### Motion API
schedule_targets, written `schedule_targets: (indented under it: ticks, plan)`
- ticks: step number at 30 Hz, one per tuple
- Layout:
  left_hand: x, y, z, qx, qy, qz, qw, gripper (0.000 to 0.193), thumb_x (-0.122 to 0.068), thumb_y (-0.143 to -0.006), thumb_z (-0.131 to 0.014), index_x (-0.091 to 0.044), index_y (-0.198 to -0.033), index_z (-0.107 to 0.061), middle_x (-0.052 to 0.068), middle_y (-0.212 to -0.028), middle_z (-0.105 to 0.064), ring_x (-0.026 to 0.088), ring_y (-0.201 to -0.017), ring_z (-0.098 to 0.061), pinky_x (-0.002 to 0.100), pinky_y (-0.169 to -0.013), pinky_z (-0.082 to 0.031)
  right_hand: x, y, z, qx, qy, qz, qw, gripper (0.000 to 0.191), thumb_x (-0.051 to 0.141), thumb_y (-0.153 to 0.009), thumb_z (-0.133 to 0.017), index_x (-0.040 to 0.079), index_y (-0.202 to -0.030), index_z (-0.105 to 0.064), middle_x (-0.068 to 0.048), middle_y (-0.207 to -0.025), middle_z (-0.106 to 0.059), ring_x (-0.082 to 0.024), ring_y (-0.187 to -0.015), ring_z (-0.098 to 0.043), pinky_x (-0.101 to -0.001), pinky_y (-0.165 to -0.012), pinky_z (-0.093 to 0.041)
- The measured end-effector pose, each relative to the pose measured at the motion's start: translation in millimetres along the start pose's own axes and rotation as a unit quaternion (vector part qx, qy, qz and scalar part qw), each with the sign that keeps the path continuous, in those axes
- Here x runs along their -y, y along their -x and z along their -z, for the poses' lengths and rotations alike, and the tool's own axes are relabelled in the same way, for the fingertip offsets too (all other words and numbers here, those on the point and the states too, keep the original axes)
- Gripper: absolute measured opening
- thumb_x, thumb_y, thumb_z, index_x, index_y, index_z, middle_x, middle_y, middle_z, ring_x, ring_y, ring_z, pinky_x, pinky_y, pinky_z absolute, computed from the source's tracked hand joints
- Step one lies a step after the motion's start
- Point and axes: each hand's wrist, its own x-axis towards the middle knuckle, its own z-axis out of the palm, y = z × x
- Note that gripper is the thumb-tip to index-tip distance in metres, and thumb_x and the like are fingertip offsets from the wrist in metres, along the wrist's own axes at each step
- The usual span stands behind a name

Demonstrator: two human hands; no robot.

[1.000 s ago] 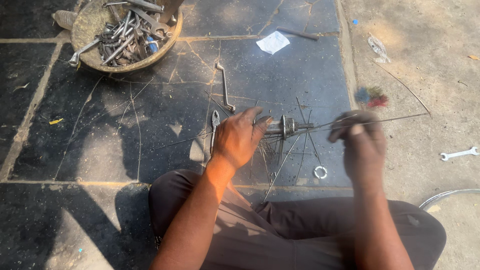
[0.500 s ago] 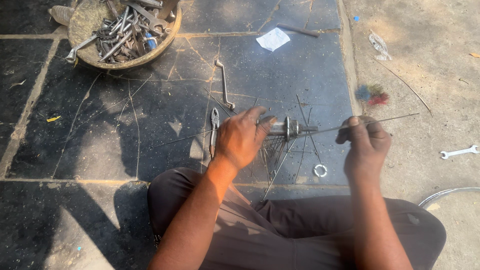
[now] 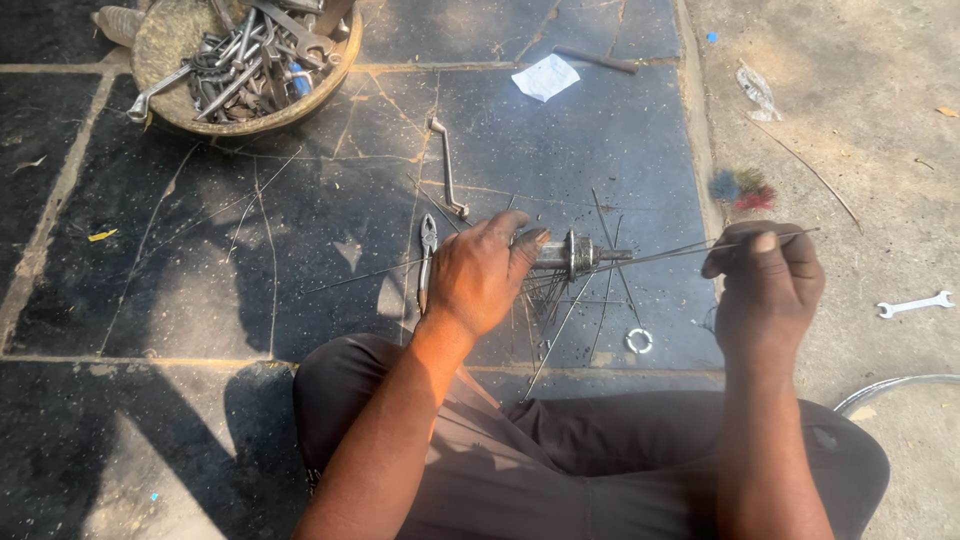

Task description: The person inserts multiple metal spokes into the flanges of a bicycle hub, arranging them radially. They then remove the spokes and disassemble the hub by unscrewing the cone nut and removing the axle and bearings. The person places the hub components and spokes on the floor.

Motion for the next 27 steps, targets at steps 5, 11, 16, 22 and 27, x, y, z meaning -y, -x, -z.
schedule_targets:
  ticks: [5, 11, 16, 22, 27]
  plan:
    - [-2.5, 2.3, -4.6, -0.039, 0.006, -0.018, 0.999, 0.038, -0.042, -0.101, -0.059, -0.006, -0.111, -0.069, 0.017, -0.1, -0.075, 0.039, -0.09, -0.072, 0.048, -0.075, -0.055, -12.4, 0.7, -1.8, 0.088, 0.122, -0.105, 0.983, 0.021, 0.019, -0.105, -0.065, -0.002, -0.103, -0.067, -0.012, -0.092, -0.069, -0.018, -0.08, -0.065, -0.0345, -0.078, -0.053]
    - [-5.1, 1.9, -9.5, -0.037, -0.014, 0.019, 0.999, 0.041, -0.045, -0.1, -0.057, -0.007, -0.111, -0.069, 0.017, -0.098, -0.074, 0.04, -0.088, -0.071, 0.05, -0.074, -0.054, -39.7, 20.3, -36.9, 0.157, 0.186, -0.228, 0.943, 0.031, 0.028, -0.1, -0.065, -0.002, -0.109, -0.07, -0.007, -0.088, -0.073, -0.016, -0.081, -0.069, -0.0318, -0.078, -0.056]
    - [-0.8, -4.2, 4.3, 0.049, -0.022, 0.049, 0.997, 0.059, -0.056, -0.095, -0.063, -0.006, -0.126, -0.062, 0.022, -0.104, -0.074, 0.041, -0.097, -0.072, 0.049, -0.082, -0.056, -33.7, 16.0, -43.0, 0.179, 0.176, -0.241, 0.937, 0.034, 0.027, -0.096, -0.067, -0.001, -0.115, -0.068, -0.005, -0.093, -0.071, -0.015, -0.084, -0.067, -0.0316, -0.079, -0.055]
    - [0.4, -6.8, 32.2, 0.24, 0.038, 0.111, 0.964, 0.081, -0.057, -0.08, -0.072, -0.014, -0.145, -0.051, 0.019, -0.111, -0.075, 0.034, -0.112, -0.07, 0.045, -0.097, -0.05, -22.6, 11.6, -51.7, 0.216, 0.288, -0.276, 0.891, 0.035, 0.03, -0.094, -0.067, 0.002, -0.114, -0.071, -0.011, -0.092, -0.075, -0.019, -0.086, -0.068, -0.0347, -0.079, -0.055]
    - [-4.0, -10.7, 36.2, 0.278, 0.095, 0.055, 0.954, 0.068, -0.048, -0.07, -0.085, -0.012, -0.125, -0.067, 0.011, -0.105, -0.076, 0.024, -0.098, -0.074, 0.038, -0.084, -0.057, -15.1, 9.5, -53.4, 0.246, 0.323, -0.288, 0.867, 0.032, 0.028, -0.095, -0.064, 0.003, -0.114, -0.071, -0.01, -0.102, -0.077, -0.018, -0.098, -0.07, -0.0338, -0.085, -0.054]
